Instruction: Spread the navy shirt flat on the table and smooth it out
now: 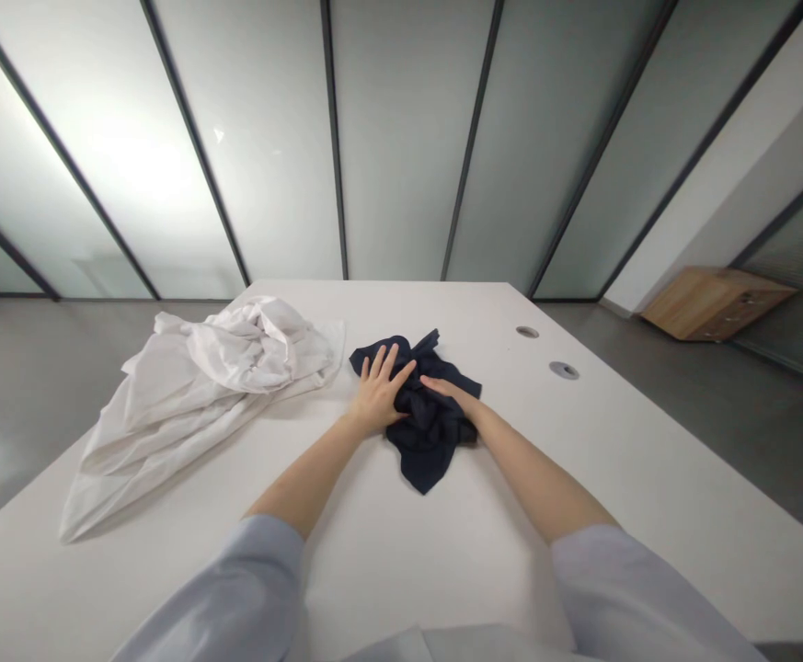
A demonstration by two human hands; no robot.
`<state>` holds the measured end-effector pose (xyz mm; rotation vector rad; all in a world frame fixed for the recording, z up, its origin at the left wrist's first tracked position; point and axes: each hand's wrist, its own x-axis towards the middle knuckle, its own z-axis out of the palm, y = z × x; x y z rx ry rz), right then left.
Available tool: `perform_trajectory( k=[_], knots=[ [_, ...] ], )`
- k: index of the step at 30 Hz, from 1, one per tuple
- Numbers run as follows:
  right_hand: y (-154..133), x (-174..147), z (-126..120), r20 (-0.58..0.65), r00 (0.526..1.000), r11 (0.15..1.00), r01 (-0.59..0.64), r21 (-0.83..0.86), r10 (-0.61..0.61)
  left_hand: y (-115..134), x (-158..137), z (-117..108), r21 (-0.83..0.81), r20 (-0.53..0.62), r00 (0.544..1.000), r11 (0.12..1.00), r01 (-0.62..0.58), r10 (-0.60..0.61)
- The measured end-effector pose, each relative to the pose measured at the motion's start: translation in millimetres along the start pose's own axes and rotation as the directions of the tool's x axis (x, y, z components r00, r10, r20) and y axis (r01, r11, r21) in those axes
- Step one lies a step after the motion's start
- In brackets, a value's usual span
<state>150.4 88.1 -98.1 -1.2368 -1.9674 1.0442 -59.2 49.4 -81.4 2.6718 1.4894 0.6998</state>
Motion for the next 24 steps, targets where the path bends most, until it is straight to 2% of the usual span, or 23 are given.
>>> perform_trajectory(
  k=[2, 4, 6, 8, 9, 10, 12, 14, 15, 17, 20, 22, 24],
  knots=[
    [-7, 1, 18, 0.136, 0.990, 0.976, -0.002, 0.217, -0.029, -1, 1, 1, 0.008, 0.094, 0.995, 1.000, -0.027, 0.026],
    [-9, 3, 25, 0.122, 0.993, 0.957, -0.039, 0.288, 0.004, -4, 3, 2, -0.032, 0.159, 0.987, 0.999, -0.030, 0.034],
    [-5, 6, 21, -0.009, 0.998, 0.949, -0.054, 0.311, 0.059, -7, 5, 3, -0.061, 0.181, 0.983, 0.998, -0.021, 0.032],
    [4, 8, 8, -0.229, 0.967, 0.943, -0.026, 0.330, 0.107, -8, 6, 3, -0.055, 0.195, 0.981, 0.998, -0.004, 0.015],
    [9, 8, 0, -0.357, 0.925, 0.943, -0.005, 0.333, 0.131, -8, 7, 3, -0.043, 0.201, 0.980, 0.999, 0.006, 0.003],
    [15, 8, -9, -0.483, 0.862, 0.944, 0.014, 0.330, 0.156, -8, 7, 4, -0.029, 0.203, 0.979, 0.999, 0.018, -0.011],
    [27, 6, -25, -0.672, 0.707, 0.946, 0.012, 0.324, 0.221, -7, 7, 3, -0.013, 0.183, 0.982, 0.999, 0.044, -0.041],
    [36, 4, -36, -0.753, 0.591, 0.938, -0.022, 0.345, 0.290, -7, 7, 1, -0.018, 0.143, 0.987, 0.997, 0.077, -0.074],
    [38, 4, -38, -0.767, 0.561, 0.935, -0.037, 0.353, 0.312, -7, 8, -3, -0.027, 0.118, 0.989, 0.995, 0.094, -0.090],
    [40, 2, -39, -0.764, 0.563, 0.937, -0.055, 0.344, 0.314, -9, 10, -14, -0.042, 0.053, 0.991, 0.992, 0.123, -0.121],
    [36, 1, -36, -0.736, 0.625, 0.956, -0.057, 0.289, 0.260, -11, 14, -51, -0.045, -0.146, 0.978, 0.988, 0.147, -0.152],
    [33, 0, -33, -0.731, 0.632, 0.957, -0.063, 0.283, 0.257, -12, 15, -87, -0.032, -0.345, 0.929, 0.991, 0.132, -0.135],
    [31, 0, -32, -0.731, 0.630, 0.955, -0.065, 0.288, 0.263, -15, 13, -130, 0.007, -0.546, 0.832, 0.993, 0.119, -0.096]
  ],
)
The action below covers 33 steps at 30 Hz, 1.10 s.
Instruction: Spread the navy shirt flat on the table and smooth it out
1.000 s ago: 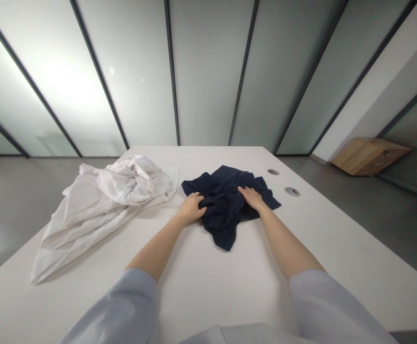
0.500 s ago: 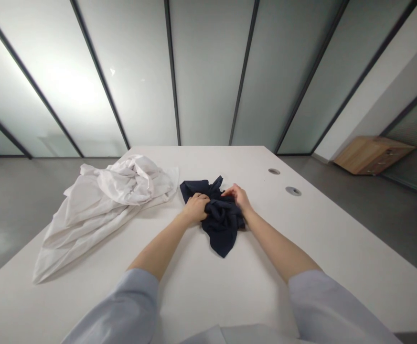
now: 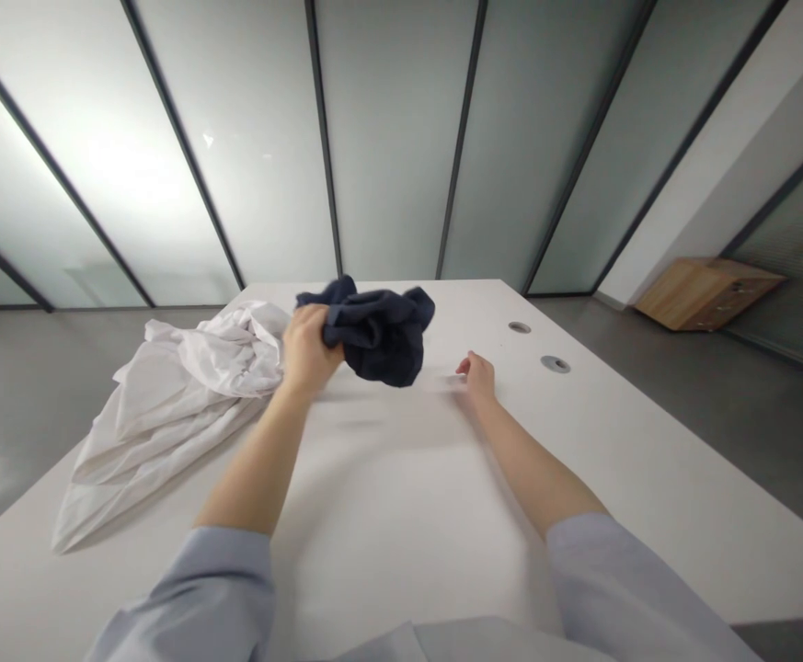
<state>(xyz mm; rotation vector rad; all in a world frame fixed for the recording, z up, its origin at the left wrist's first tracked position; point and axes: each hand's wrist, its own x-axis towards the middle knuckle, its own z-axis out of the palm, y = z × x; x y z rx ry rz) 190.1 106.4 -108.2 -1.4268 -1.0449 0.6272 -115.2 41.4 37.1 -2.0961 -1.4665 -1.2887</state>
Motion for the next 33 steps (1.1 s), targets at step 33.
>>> perform_trajectory(
  k=[33],
  knots=[
    [3, 2, 8, 0.069, 0.994, 0.985, 0.090, -0.144, -0.081, -82, -22, -16, 0.128, -0.217, 0.960, 0.969, 0.210, -0.180]
  ],
)
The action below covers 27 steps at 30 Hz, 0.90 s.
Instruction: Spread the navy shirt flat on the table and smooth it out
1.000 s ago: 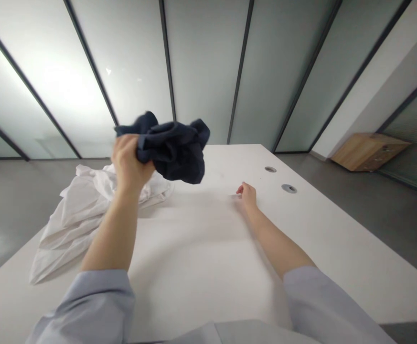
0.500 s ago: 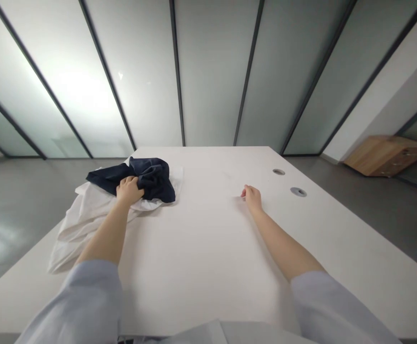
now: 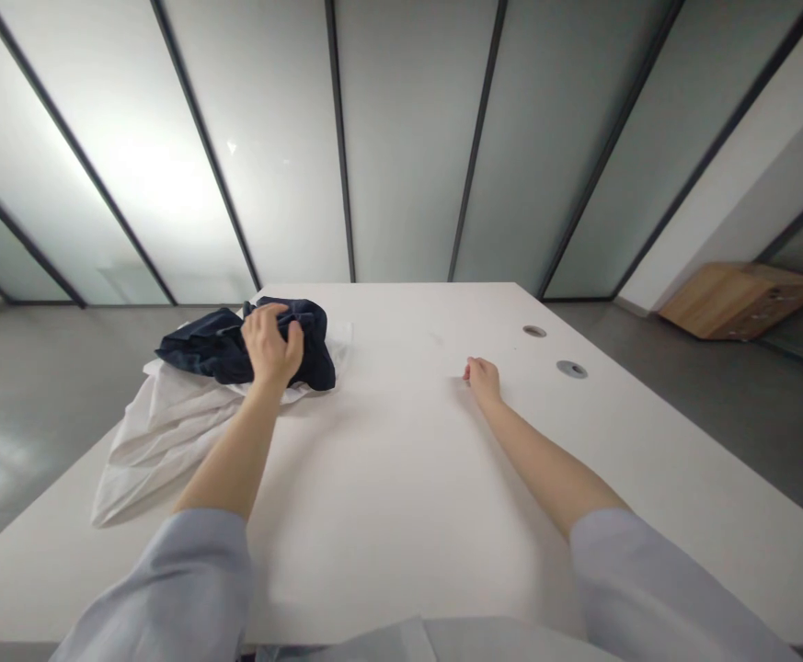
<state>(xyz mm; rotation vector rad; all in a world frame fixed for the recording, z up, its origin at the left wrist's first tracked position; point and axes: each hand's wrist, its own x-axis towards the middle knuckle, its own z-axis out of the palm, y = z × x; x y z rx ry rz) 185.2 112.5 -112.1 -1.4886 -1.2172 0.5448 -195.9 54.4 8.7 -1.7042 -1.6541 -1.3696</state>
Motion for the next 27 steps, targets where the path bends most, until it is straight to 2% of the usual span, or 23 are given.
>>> perform_trajectory(
  k=[2, 5, 8, 10, 11, 13, 16, 19, 21, 24, 27],
  knots=[
    [-2, 1, -1, 0.036, 0.999, 1.000, -0.018, 0.005, 0.017, 34, -16, 23, -0.092, 0.142, 0.980, 0.987, -0.130, 0.142],
    [-4, 2, -2, 0.094, 0.994, 0.996, -0.070, 0.062, 0.064, 66, -50, 63, -0.194, 0.363, 0.901, 0.965, -0.175, 0.236],
    [-5, 0, -3, 0.114, 0.991, 0.994, -0.084, 0.071, 0.075, 73, -83, 93, -0.146, 0.562, 0.806, 0.982, -0.122, 0.184],
    [-5, -4, -3, 0.124, 0.992, 1.000, -0.020, 0.004, 0.019, 70, -97, 102, -0.098, 0.663, 0.734, 0.989, -0.109, 0.147],
    [-5, -6, -3, 0.128, 0.991, 0.998, 0.037, -0.051, -0.031, 68, -100, 103, -0.080, 0.690, 0.711, 0.990, -0.113, 0.137],
    [-7, -13, -3, 0.153, 0.976, 0.962, 0.182, -0.202, -0.152, 64, -102, 102, -0.043, 0.707, 0.697, 0.990, -0.132, 0.123],
    [-13, -27, 0, 0.298, 0.914, 0.796, 0.389, -0.463, -0.274, 60, -101, 98, 0.043, 0.738, 0.670, 0.985, -0.166, 0.081],
    [-21, -40, 6, 0.498, 0.849, 0.602, 0.494, -0.628, -0.177, 60, -102, 98, 0.132, 0.810, 0.586, 0.969, -0.210, 0.017],
    [-23, -45, 10, 0.579, 0.814, 0.533, 0.510, -0.675, -0.045, 60, -104, 100, 0.161, 0.857, 0.515, 0.959, -0.235, -0.018],
    [-23, -47, 14, 0.628, 0.774, 0.506, 0.510, -0.695, 0.082, 60, -106, 103, 0.169, 0.896, 0.442, 0.953, -0.250, -0.043],
    [-21, -45, 14, 0.640, 0.760, 0.507, 0.508, -0.696, 0.117, 61, -105, 103, 0.177, 0.903, 0.425, 0.952, -0.252, -0.056]
  ],
)
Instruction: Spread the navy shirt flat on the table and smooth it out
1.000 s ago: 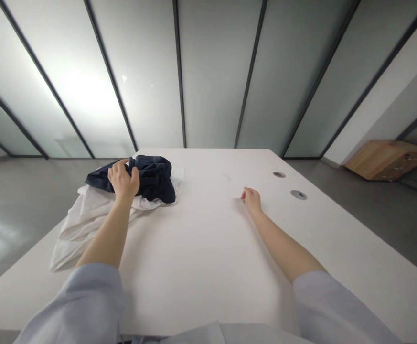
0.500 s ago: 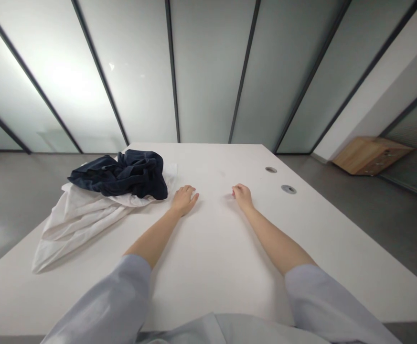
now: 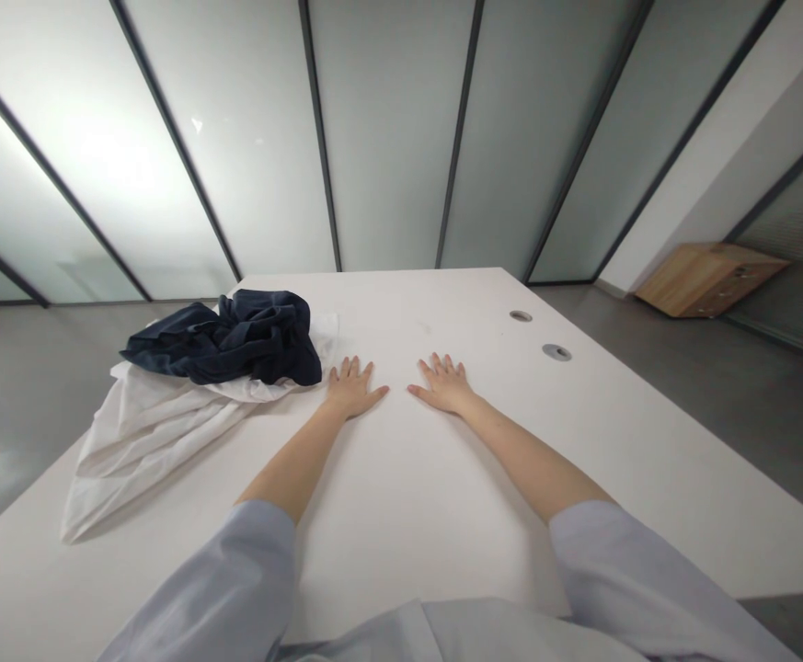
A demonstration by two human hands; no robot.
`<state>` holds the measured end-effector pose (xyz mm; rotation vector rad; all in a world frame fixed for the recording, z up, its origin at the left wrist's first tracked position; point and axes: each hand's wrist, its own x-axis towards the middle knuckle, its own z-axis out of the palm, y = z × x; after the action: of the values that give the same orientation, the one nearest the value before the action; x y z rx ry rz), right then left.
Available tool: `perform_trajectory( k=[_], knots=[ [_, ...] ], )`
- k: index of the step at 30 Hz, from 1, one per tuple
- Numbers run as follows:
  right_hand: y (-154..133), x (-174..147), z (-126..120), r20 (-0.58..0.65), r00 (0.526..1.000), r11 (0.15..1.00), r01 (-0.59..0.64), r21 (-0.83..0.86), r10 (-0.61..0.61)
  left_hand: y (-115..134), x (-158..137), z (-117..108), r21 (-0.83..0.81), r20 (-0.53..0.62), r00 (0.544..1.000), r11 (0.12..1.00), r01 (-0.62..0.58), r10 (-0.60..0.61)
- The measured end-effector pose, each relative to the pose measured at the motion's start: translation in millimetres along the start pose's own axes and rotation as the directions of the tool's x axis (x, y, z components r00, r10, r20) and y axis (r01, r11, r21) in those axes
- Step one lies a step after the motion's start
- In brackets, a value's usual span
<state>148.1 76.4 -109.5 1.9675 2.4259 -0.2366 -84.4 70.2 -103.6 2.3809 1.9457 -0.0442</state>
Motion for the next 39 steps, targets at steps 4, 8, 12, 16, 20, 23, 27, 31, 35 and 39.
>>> perform_trajectory(
  k=[4, 8, 12, 16, 20, 23, 27, 31, 35, 39],
  knots=[
    [-0.1, 0.5, -1.2, 0.000, 1.000, 1.000, -0.003, -0.005, 0.003, 1.1, -0.9, -1.8, -0.002, 0.002, 1.000, 1.000, 0.002, -0.002],
    [-1.5, 0.1, -2.0, 0.000, 1.000, 1.000, 0.004, -0.011, -0.004, 1.6, -2.0, -2.3, -0.008, -0.001, 1.000, 1.000, 0.002, -0.002],
    [-1.2, 0.3, -1.8, -0.004, 1.000, 1.000, 0.008, -0.002, -0.008, 1.1, -2.4, -2.4, 0.000, -0.004, 1.000, 1.000, -0.001, 0.001],
    [-0.9, 1.0, -1.3, -0.007, 1.000, 1.000, 0.008, -0.004, -0.008, 0.5, -2.0, -1.9, 0.005, 0.000, 1.000, 1.000, -0.002, 0.002],
    [-0.2, 2.5, 0.4, -0.003, 1.000, 1.000, 0.005, -0.004, -0.005, 0.0, -1.2, -0.5, 0.006, -0.002, 1.000, 1.000, -0.001, 0.001],
    [0.3, 3.2, 1.3, -0.003, 1.000, 1.000, 0.003, -0.003, -0.003, -0.1, -1.2, -0.2, 0.001, -0.007, 1.000, 1.000, -0.001, 0.001],
    [-0.7, 2.3, -0.2, 0.003, 1.000, 1.000, -0.001, -0.009, 0.001, 0.8, -2.7, -1.9, -0.012, -0.007, 1.000, 1.000, -0.002, 0.002],
    [-1.3, 1.6, -1.0, 0.004, 1.000, 1.000, 0.001, -0.014, -0.001, 1.1, -3.6, -2.4, -0.015, -0.014, 1.000, 1.000, 0.000, -0.001],
    [-0.5, 2.4, 0.3, -0.005, 1.000, 1.000, 0.002, -0.015, -0.002, 0.1, -2.5, -0.5, -0.005, -0.018, 1.000, 1.000, -0.001, 0.001],
    [-0.8, 2.1, -0.8, 0.001, 1.000, 1.000, 0.002, -0.014, -0.002, -0.4, -1.6, 0.3, -0.009, -0.012, 1.000, 1.000, 0.001, -0.001]
  ],
)
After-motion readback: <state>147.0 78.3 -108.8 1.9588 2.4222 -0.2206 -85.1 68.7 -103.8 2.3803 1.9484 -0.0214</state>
